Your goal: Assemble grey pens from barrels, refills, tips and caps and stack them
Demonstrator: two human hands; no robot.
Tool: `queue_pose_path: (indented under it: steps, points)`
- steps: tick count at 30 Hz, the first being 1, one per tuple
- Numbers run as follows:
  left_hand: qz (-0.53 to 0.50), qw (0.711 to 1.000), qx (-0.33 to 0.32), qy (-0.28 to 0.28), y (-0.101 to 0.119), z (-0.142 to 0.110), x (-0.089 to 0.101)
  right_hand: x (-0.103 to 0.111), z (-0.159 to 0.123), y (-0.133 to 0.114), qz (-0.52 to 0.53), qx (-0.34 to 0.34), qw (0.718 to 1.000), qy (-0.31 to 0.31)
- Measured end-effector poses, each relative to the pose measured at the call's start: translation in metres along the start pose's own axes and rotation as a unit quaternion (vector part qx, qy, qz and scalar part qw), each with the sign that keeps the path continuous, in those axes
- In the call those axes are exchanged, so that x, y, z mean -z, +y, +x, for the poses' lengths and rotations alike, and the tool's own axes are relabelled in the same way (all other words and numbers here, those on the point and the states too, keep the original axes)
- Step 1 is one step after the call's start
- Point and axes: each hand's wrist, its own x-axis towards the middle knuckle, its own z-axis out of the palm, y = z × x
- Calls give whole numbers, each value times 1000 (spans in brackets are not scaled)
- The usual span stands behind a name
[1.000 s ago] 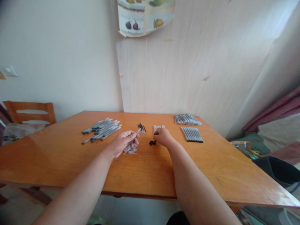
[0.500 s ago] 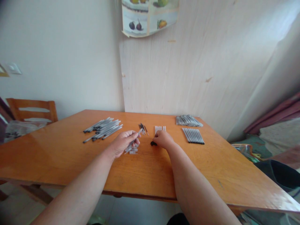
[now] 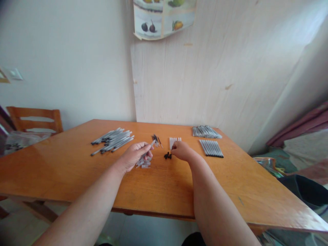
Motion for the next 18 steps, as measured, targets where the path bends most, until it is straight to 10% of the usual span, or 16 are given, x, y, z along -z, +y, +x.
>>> queue_pose_path:
  steps: [6, 18]
  points:
    - [1, 1000, 1, -4, 0, 0, 1, 2, -5, -1, 19, 8, 996, -89]
    - [0, 1000, 5, -7, 0, 0, 1, -3, -3, -2, 0, -8, 998, -68]
